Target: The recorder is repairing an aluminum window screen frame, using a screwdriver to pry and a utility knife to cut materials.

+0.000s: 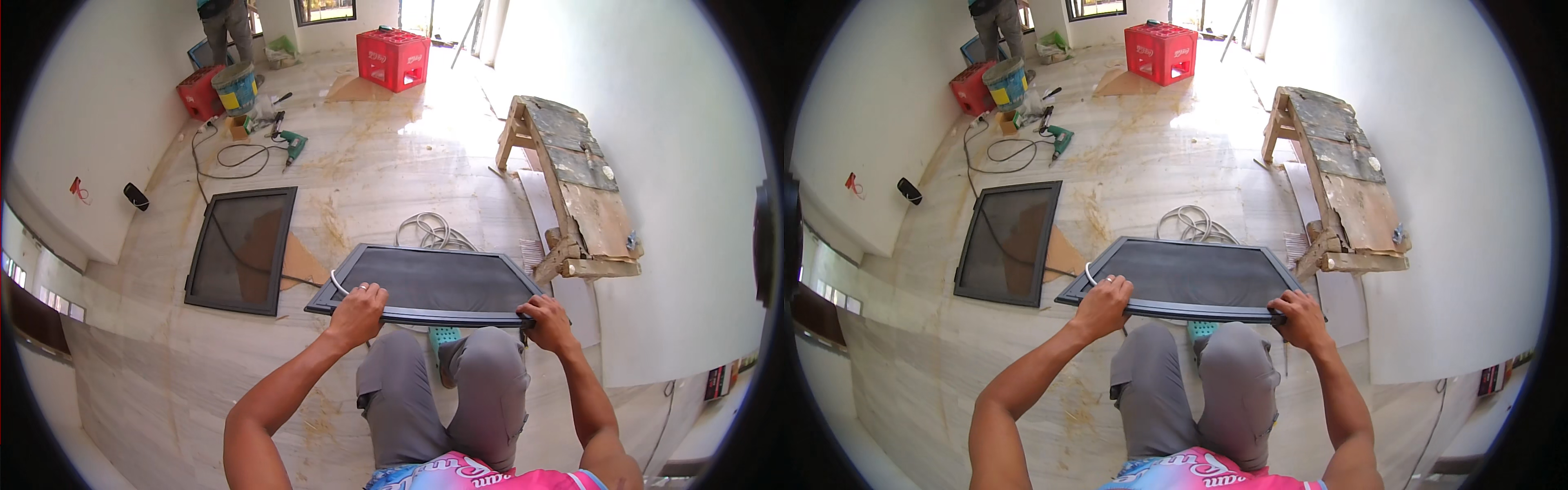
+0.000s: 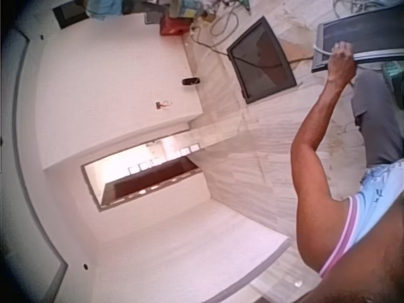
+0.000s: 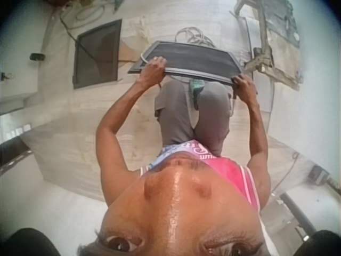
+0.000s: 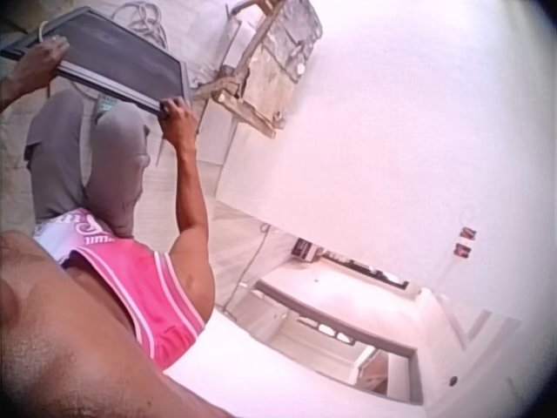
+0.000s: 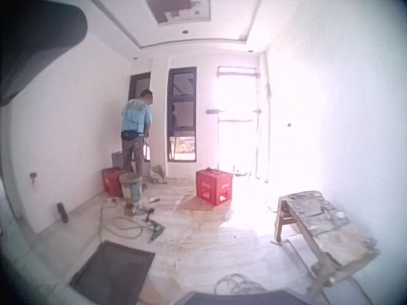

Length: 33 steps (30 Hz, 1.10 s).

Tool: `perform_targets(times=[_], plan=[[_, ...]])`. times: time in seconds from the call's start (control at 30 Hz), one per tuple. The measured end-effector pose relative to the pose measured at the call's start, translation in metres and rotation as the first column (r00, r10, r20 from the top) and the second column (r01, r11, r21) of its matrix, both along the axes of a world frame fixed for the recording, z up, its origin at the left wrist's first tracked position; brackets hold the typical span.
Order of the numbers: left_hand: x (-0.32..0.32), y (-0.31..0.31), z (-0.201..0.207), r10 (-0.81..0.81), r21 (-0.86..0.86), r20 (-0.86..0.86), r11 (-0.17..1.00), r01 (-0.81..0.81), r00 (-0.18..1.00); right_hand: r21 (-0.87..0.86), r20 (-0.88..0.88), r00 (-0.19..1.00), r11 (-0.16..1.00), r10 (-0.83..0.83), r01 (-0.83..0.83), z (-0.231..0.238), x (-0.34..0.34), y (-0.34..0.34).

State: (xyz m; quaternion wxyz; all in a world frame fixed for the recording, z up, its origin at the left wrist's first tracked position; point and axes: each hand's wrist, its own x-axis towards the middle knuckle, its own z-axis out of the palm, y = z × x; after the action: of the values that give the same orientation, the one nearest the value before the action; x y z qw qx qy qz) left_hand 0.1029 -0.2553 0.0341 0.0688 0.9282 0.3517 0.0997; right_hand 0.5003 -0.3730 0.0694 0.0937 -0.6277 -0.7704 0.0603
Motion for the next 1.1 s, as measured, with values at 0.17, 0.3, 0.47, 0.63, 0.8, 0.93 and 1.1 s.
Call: perform_targets(times=[0.17, 0.3, 0.47, 0.63, 0.8, 0.93, 1.1], plan=[[-0.001, 0.01, 0.004, 0.003, -0.021, 0.052, 1.0, -0.002, 0.999, -0.001, -0.008, 1.0, 1.0, -0.006, 0.006, -0.002, -0.003, -0.002], [-0.006, 0.019, 0.01, -0.007, -0.096, 0.029, 0.995, 0.01, 1.0, -0.003, -0.011, 1.0, 1.0, 0.009, -0.009, -0.003, -0.002, 0.0], [-0.006, 0.02, 0.009, -0.079, -0.122, 0.053, 0.989, 0.085, 0.995, 0.009, -0.029, 0.999, 1.0, 0.017, -0.016, -0.008, 0.002, 0.002], [0.003, 0.014, 0.008, 0.038, -0.246, -0.02, 0.968, -0.042, 0.999, 0.019, -0.013, 1.0, 1.0, 0.005, -0.005, -0.006, 0.003, 0.005], [0.004, 0.011, 0.012, 0.046, -0.243, -0.076, 0.968, -0.063, 0.996, 0.005, -0.003, 1.0, 1.0, -0.016, 0.016, -0.005, 0.0, 0.002], [0.003, 0.013, 0.004, 0.054, -0.244, -0.057, 0.967, -0.066, 0.997, 0.014, -0.025, 0.999, 1.0, -0.026, 0.026, -0.008, 0.002, 0.002], [0.005, 0.015, 0.011, 0.022, -0.301, -0.091, 0.952, -0.048, 0.996, -0.002, -0.005, 1.0, 1.0, -0.031, 0.031, -0.007, 0.004, 0.002]])
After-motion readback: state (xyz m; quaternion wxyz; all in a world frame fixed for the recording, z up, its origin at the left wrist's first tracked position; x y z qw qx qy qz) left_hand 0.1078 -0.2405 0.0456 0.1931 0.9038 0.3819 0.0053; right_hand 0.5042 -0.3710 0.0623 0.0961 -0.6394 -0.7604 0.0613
